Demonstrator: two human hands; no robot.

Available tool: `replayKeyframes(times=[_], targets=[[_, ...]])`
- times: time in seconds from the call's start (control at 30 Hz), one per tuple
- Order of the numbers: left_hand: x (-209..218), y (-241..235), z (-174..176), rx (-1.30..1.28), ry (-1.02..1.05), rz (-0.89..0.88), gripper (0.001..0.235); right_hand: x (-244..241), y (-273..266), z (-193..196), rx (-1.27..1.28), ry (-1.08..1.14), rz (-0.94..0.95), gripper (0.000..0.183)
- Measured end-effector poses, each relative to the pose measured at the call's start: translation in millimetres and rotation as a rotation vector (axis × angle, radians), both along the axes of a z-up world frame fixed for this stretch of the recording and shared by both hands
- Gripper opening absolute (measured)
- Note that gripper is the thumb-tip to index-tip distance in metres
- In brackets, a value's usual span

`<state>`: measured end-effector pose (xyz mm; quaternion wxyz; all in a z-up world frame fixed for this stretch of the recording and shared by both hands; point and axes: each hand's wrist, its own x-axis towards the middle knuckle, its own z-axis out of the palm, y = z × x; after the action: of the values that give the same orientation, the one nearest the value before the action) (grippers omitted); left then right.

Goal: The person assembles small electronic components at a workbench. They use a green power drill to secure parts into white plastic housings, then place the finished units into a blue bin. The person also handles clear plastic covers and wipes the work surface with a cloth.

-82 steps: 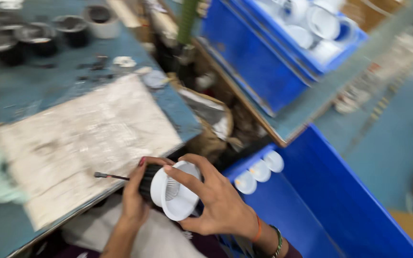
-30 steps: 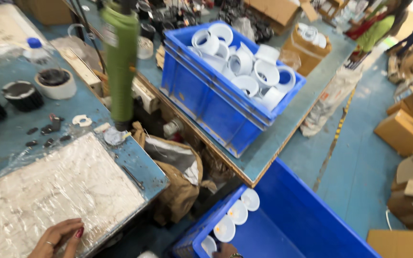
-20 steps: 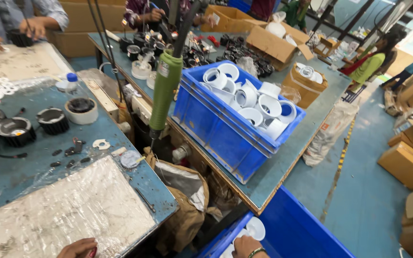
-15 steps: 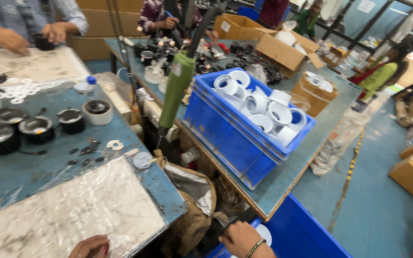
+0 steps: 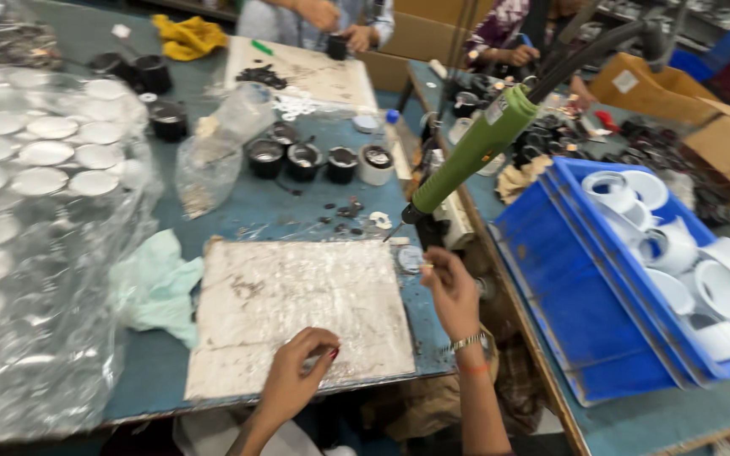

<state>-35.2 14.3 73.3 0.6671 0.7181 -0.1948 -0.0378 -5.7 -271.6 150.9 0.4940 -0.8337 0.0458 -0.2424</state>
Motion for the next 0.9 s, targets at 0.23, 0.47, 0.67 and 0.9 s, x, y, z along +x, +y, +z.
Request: replayKeyframes(times=[0.23,0.47,0.67,0.9], targets=[[-2,3,1,-0.027,-0.083,0.02,0.013,95,37,-72,0.274,-0.053,0.407,0.052],[-2,3,3,-0.042,-0.038,0.017,0.012,83,74,-88,0.511,0.055,0.37,0.025],[-4,2,3,-0.029,-0.052,0.023,0.012,27,81,-59,0.134,0.014,0.257,0.022],[-6,3,5,0.003,-0.084,0.027,0.013,-9,73,-34,-0.088,-0.059,0.171,0.018]])
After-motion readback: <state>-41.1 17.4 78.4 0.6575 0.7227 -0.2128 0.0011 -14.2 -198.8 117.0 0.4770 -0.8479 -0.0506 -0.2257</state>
